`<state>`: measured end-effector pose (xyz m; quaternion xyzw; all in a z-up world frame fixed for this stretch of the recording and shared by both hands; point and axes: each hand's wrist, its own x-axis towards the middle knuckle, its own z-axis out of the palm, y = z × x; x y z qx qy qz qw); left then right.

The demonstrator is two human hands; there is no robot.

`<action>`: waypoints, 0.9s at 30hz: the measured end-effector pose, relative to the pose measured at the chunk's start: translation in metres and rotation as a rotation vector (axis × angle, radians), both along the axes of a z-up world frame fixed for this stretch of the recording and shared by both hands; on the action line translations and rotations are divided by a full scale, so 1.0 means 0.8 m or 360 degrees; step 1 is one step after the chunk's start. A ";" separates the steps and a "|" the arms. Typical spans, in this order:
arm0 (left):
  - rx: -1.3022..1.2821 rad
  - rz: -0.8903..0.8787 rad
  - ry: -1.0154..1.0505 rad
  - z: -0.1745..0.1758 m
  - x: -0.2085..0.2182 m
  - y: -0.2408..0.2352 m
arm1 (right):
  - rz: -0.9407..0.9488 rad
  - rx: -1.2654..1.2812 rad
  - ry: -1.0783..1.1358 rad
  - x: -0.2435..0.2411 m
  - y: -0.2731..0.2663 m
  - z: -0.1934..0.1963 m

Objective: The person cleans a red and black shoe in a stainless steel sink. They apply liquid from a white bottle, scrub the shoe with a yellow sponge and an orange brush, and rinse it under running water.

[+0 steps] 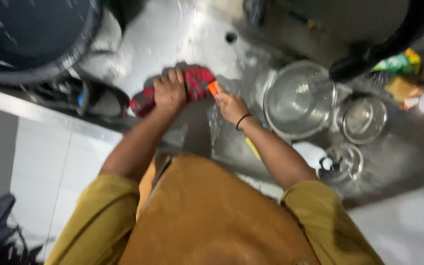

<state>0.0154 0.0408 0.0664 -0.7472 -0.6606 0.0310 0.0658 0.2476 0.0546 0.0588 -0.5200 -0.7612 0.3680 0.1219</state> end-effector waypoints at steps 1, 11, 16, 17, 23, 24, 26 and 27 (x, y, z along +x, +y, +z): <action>-0.0780 0.0142 -0.0027 -0.021 0.001 0.000 | -0.0008 0.0039 -0.0077 -0.001 0.004 -0.021; -0.1136 0.0249 -0.0021 0.042 0.008 0.019 | -0.0003 -0.0336 -0.0271 -0.036 0.029 0.034; 0.0544 -0.0163 -0.0172 -0.014 -0.014 0.009 | 0.0006 -0.0529 -0.0344 -0.023 -0.027 0.069; 0.0594 -0.0158 -0.0164 0.006 -0.001 0.013 | 0.0009 -0.0478 -0.0341 -0.023 -0.015 0.060; -0.0673 0.0157 -0.0095 0.009 0.006 -0.014 | -0.0234 -0.0356 -0.0461 -0.046 0.046 0.032; -0.0105 0.0020 -0.0099 -0.001 0.001 -0.010 | -0.0151 -0.0540 -0.0374 -0.057 0.014 0.107; 0.0525 -0.0112 -0.0080 0.002 -0.002 0.006 | -0.0072 -0.0651 -0.0260 -0.041 -0.004 0.139; -0.0279 0.0076 -0.0095 0.012 0.002 0.017 | 0.0022 -0.0388 -0.0329 -0.034 0.000 0.116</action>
